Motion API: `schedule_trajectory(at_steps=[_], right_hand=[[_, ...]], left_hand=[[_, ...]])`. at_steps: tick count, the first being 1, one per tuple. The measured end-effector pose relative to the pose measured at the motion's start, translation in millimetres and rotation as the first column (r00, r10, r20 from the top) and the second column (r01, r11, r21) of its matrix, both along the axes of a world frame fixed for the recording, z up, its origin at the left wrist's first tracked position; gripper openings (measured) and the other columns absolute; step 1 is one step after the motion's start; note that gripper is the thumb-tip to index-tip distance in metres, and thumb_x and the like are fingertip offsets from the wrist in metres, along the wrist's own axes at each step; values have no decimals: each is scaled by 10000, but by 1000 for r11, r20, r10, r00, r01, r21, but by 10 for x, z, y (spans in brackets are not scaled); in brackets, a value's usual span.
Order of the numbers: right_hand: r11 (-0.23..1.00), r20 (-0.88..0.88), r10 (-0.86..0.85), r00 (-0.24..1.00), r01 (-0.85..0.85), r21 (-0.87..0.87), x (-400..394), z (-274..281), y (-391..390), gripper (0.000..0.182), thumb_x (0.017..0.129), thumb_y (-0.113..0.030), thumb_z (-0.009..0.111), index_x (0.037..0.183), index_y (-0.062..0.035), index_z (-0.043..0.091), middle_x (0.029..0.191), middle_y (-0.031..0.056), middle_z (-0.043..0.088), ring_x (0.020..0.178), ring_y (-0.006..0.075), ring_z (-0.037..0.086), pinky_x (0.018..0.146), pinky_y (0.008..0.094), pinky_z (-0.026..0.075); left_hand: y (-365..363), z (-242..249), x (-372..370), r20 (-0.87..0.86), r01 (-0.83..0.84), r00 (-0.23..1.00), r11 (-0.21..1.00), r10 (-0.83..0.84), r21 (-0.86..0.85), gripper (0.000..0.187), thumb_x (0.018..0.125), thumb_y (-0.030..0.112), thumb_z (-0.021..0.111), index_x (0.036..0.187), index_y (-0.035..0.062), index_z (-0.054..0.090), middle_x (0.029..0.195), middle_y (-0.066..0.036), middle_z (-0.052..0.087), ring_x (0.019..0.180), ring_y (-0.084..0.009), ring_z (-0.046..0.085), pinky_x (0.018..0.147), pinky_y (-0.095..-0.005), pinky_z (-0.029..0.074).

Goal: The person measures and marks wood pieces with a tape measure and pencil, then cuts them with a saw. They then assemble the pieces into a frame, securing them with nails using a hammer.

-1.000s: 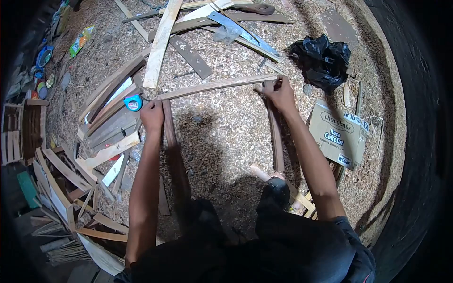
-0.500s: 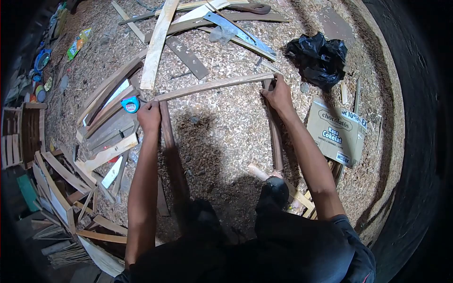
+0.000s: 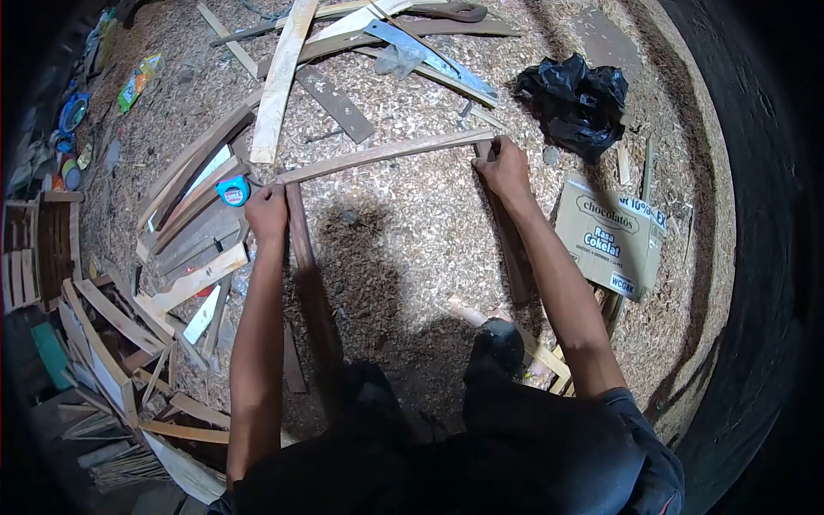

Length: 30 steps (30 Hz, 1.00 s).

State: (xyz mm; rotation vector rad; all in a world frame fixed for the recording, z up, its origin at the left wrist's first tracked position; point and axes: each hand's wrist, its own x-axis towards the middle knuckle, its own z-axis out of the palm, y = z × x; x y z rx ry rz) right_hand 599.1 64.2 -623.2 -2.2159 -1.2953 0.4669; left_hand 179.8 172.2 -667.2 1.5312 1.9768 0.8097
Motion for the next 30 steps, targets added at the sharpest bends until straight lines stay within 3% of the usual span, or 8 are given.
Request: schedule_trajectory(at_steps=[5,14,20,23,26,27,30], right_hand=[[998,-16,-31,999,31,-49,16,5,35,419,715,-131,842,1013,86,643,970,270,696,906,409,690,819,447,540],[999,19,-15,1000,14,32,40,-151,19,434,703,-151,860,995,85,643,932,259,684,865,410,677,808,465,534],[998,-40,-33,999,35,42,7,58,12,458,808,-291,811,1013,96,678,910,262,707,847,400,693,783,441,541],[964,-154,-112,982,145,225,166,-140,97,470,878,-395,739,1005,57,728,872,237,727,807,376,707,762,423,545],[981,-190,-122,974,147,125,204,-98,172,443,906,-429,699,967,5,763,830,207,732,757,354,711,737,415,542],[978,-125,-154,980,169,119,197,-137,184,405,909,-426,698,925,-30,777,789,193,728,717,346,710,717,414,538],[976,-73,-186,980,193,101,181,-223,164,445,922,-450,692,946,-13,771,728,165,720,663,218,698,650,364,514]], left_hand=[[10,-25,-10,20,9,1000,1000,-10,10,335,908,349,701,1027,46,778,880,-179,758,822,-260,728,795,-360,530],[5,21,14,30,-5,1000,1000,5,-5,336,901,344,705,1028,42,777,893,-176,761,837,-251,728,808,-356,531],[47,-23,-28,41,-31,999,996,34,-78,340,898,345,703,1029,40,776,882,-164,763,830,-234,722,800,-353,527],[33,75,12,47,-43,998,992,48,-118,342,896,347,704,1021,37,776,862,-164,758,814,-227,716,785,-351,524],[32,59,17,50,-25,998,993,31,-120,342,895,346,705,1017,34,776,848,-167,753,799,-223,709,773,-351,522],[29,50,17,51,-23,998,994,29,-111,343,894,345,705,1016,32,775,844,-169,752,795,-221,707,770,-350,522],[32,14,17,33,-21,999,996,24,-91,344,892,339,707,1014,24,772,832,-166,747,782,-210,697,764,-349,520]])
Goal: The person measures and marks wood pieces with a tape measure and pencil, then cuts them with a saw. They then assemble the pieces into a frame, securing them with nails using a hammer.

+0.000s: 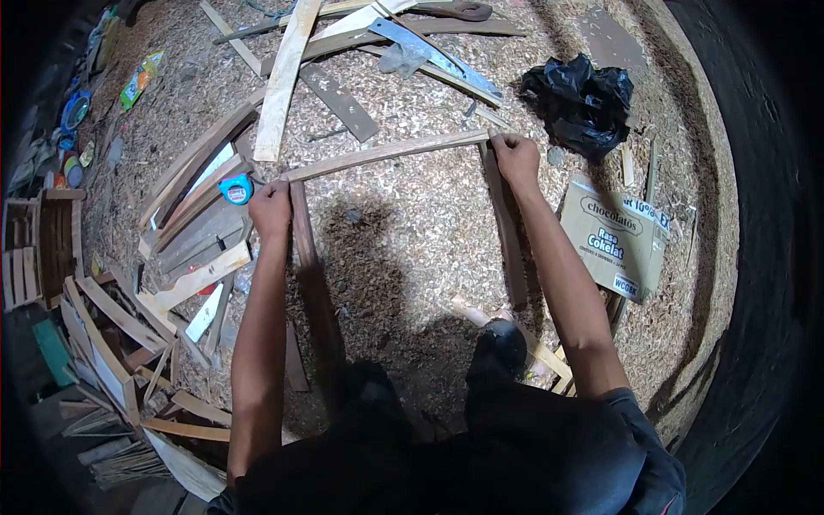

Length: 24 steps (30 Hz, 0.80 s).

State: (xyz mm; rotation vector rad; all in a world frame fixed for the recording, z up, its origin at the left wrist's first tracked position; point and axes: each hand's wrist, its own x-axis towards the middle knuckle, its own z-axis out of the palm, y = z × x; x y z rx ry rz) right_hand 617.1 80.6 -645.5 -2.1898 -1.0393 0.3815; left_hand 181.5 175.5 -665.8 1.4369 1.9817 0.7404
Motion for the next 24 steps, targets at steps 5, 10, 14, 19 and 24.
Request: schedule_trajectory(at_steps=[5,10,14,19,24], right_hand=[[992,-56,-122,991,119,-47,-77,-59,-33,415,895,-460,708,912,-54,793,711,202,707,664,342,697,688,418,535],[986,-85,-168,982,168,-17,-96,-75,-36,448,889,-486,718,913,-45,796,660,176,695,617,290,682,675,393,533],[987,-150,-159,976,159,-12,-41,-113,-37,468,872,-502,735,920,-41,799,665,145,708,627,245,683,677,373,533],[988,-190,-149,970,140,-60,38,-138,-23,480,869,-507,736,928,-34,796,723,153,729,682,255,704,712,366,541],[995,-190,32,981,-13,102,46,-139,-107,516,891,-480,724,1042,12,758,899,202,751,815,279,724,799,372,546]], left_hand=[[38,-112,-66,72,-33,997,998,37,-60,326,886,317,708,936,1,771,749,-136,725,716,-183,669,726,-348,512],[25,-18,-1,105,-24,994,1000,24,-4,326,882,295,699,881,-25,757,656,-73,670,637,-143,596,658,-336,485],[16,17,-20,90,8,996,1000,-8,-1,320,877,291,703,900,-24,761,658,-77,677,631,-151,608,650,-334,488],[81,-24,-60,94,41,995,999,-38,-32,324,880,293,691,904,-22,760,661,-85,678,649,-164,631,655,-330,492],[78,-97,-200,175,95,980,995,-95,6,315,894,289,671,912,-12,761,688,-91,689,690,-168,644,676,-328,497]])
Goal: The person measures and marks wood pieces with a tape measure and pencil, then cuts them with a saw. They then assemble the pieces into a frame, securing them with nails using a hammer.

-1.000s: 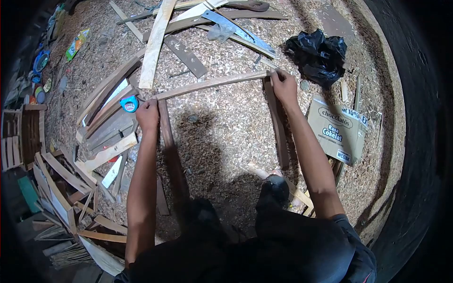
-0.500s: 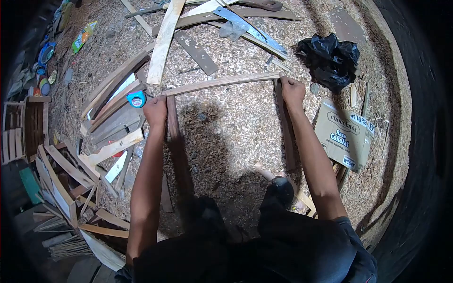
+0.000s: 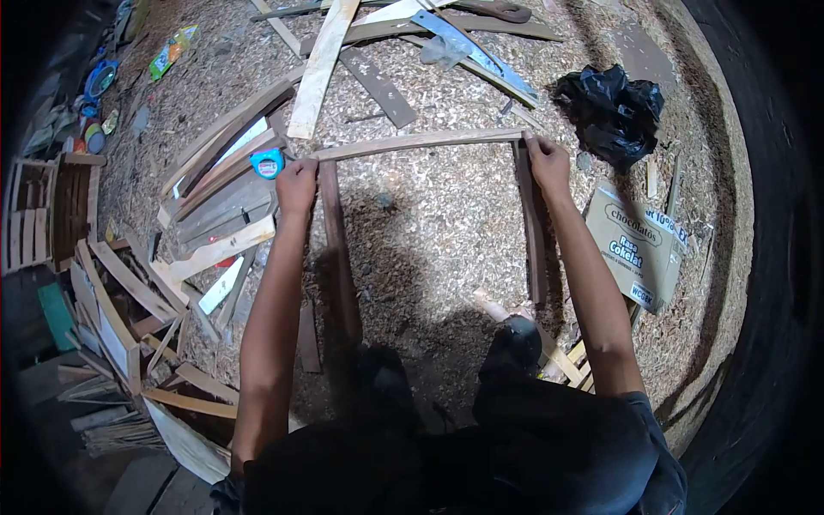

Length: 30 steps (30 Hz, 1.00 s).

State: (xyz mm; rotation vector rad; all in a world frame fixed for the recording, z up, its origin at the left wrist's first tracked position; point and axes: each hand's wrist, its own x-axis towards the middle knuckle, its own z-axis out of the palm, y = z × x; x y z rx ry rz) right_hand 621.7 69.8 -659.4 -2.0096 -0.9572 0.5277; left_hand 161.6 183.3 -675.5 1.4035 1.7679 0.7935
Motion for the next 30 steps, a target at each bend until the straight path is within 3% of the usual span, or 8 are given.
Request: schedule_trajectory(at_steps=[4,7,10,11,14,17,20,30], right_hand=[[992,226,120,967,-109,-63,-175,386,-420,602,892,-453,721,1191,67,669,1043,248,698,932,355,687,846,416,536],[939,351,308,884,-224,-261,-357,510,-813,679,874,-370,757,1353,49,521,1178,322,575,1062,461,603,899,484,509],[892,336,320,886,-162,-423,-617,738,-1065,692,855,-316,784,1368,42,488,1180,315,570,1070,465,602,906,494,507],[891,356,319,878,-150,-429,-647,719,-1121,670,840,-272,794,1341,40,477,1142,302,575,1060,474,602,898,505,509],[892,336,296,894,-133,-432,-656,655,-1224,577,844,-236,778,1274,31,501,1125,288,577,1038,475,602,882,512,510],[894,300,287,909,-142,-425,-571,568,-1240,490,851,-183,754,1226,14,508,1111,269,584,1015,472,602,868,517,509],[898,275,291,916,-163,-409,-534,546,-1254,490,841,-156,756,1225,10,500,1105,268,588,1012,471,603,868,517,509],[914,226,252,941,-155,-375,-535,559,-1240,488,803,-142,789,1198,32,563,1044,267,624,965,452,626,853,504,515]], left_hand=[[-560,524,-28,-22,89,996,996,-89,-14,332,904,280,663,1025,-23,727,786,-144,707,721,-172,648,714,-332,507],[-1017,681,-67,-252,153,949,975,-191,-161,491,865,324,721,1195,-31,647,898,-207,714,801,-305,688,786,-395,524],[-1337,799,-47,-305,218,913,956,-272,-197,603,842,330,743,1288,-39,575,1056,-233,688,966,-374,678,865,-425,521],[-1433,512,-151,-385,277,882,960,-271,-41,679,797,319,816,1336,4,548,947,-132,624,805,-220,614,727,-371,512],[-1534,551,-45,-426,284,858,956,-288,-74,683,782,291,818,1336,10,534,969,-160,638,851,-283,641,770,-409,521],[-1468,756,79,-329,241,894,946,-303,-216,671,786,267,790,1331,-7,511,1159,-244,636,1091,-423,617,957,-474,490],[-1443,645,61,-457,305,831,947,-318,-103,655,770,232,795,1327,8,532,1035,-201,658,958,-366,657,846,-444,518],[-1410,626,54,-401,277,863,952,-307,-132,594,734,194,806,1254,7,589,927,-185,654,842,-336,653,775,-437,515]])
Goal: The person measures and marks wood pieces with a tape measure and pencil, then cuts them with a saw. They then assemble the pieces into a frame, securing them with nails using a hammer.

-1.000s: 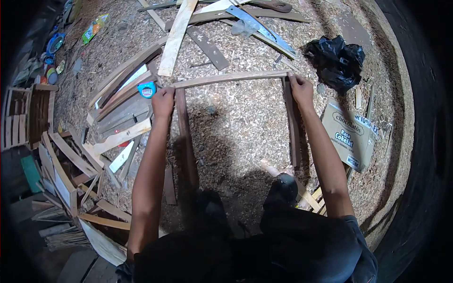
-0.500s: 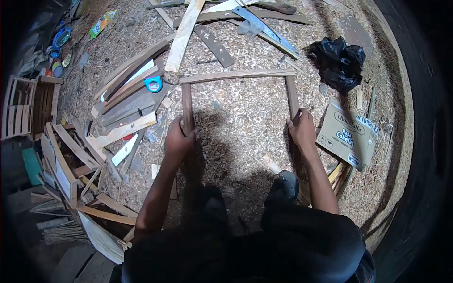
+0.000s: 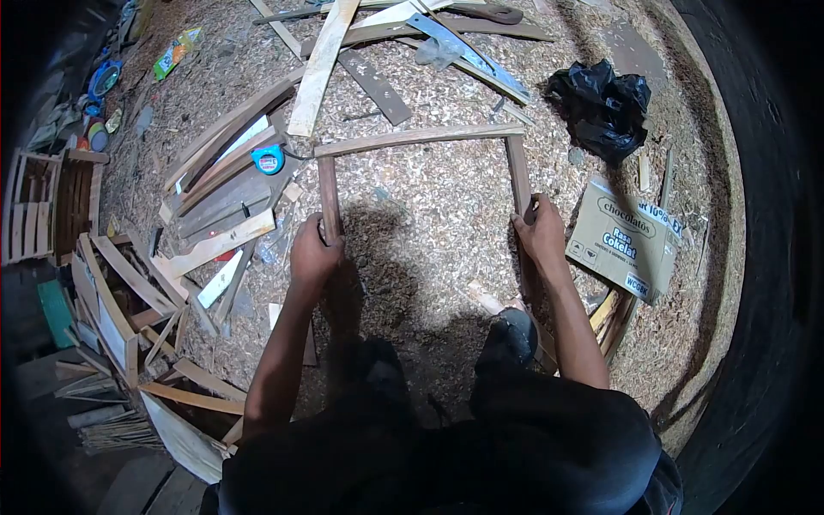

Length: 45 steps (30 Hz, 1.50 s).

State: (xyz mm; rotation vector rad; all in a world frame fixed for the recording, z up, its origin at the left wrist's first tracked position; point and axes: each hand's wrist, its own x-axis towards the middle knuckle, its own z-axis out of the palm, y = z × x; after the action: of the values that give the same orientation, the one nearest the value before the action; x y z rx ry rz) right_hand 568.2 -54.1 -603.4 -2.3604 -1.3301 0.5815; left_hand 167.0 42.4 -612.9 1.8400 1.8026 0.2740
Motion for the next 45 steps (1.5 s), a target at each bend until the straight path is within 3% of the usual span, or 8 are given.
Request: schedule_trajectory(at_steps=[14,26,30,36,37,40,41,45], right_hand=[[1000,9,2,1000,-2,-1,10,-16,-3,506,802,-187,805,1192,36,574,1065,266,630,983,443,630,860,490,517],[999,-51,31,998,-31,-8,113,38,-5,516,824,-316,817,1119,50,604,977,295,677,921,455,664,816,492,531],[998,98,66,993,-66,-4,42,145,-11,471,844,-306,795,1091,46,603,995,279,654,919,456,642,795,512,521],[923,203,358,911,-378,69,-196,371,147,338,892,-218,724,1081,34,601,990,257,608,923,440,615,757,518,518],[877,184,447,875,-470,104,-257,405,210,323,900,-193,703,1103,35,594,991,263,601,922,433,610,776,505,515],[742,243,632,736,-665,84,-534,557,449,329,905,-191,694,1107,45,589,992,262,600,939,435,613,812,488,512],[708,190,689,700,-705,33,-633,630,531,386,917,-209,685,1175,53,568,1092,273,584,1026,442,594,882,485,495],[514,226,829,511,-856,50,-1011,760,732,582,939,-267,669,1369,56,446,1299,293,491,1162,453,523,992,506,446]], left_hand=[[8,135,51,9,-13,1000,995,14,-102,528,762,208,770,1218,22,581,1037,-208,643,977,-403,634,867,-485,502],[21,55,29,-39,21,999,999,-23,-43,589,765,234,797,1261,-10,597,972,-199,668,899,-355,663,809,-445,528],[-16,8,-52,-2,52,999,998,-52,45,572,791,248,786,1268,-2,595,1035,-218,673,925,-365,672,825,-444,531],[-78,338,-62,98,21,995,1000,-22,8,421,864,261,719,1191,18,612,1093,-226,651,1022,-410,639,871,-470,513],[-98,254,-134,122,48,990,983,-71,178,437,828,215,742,1199,14,630,1005,-199,676,847,-318,681,762,-414,541],[-119,245,-294,185,30,980,966,-79,258,421,822,195,738,1188,13,635,983,-192,666,825,-325,674,749,-416,540],[-178,274,-330,194,-32,981,980,-7,197,399,815,167,741,1167,13,632,988,-186,661,847,-344,665,762,-427,537],[-242,120,-633,189,1,977,877,-104,480,357,801,120,751,1117,25,616,1008,-200,645,948,-385,638,838,-446,522]])
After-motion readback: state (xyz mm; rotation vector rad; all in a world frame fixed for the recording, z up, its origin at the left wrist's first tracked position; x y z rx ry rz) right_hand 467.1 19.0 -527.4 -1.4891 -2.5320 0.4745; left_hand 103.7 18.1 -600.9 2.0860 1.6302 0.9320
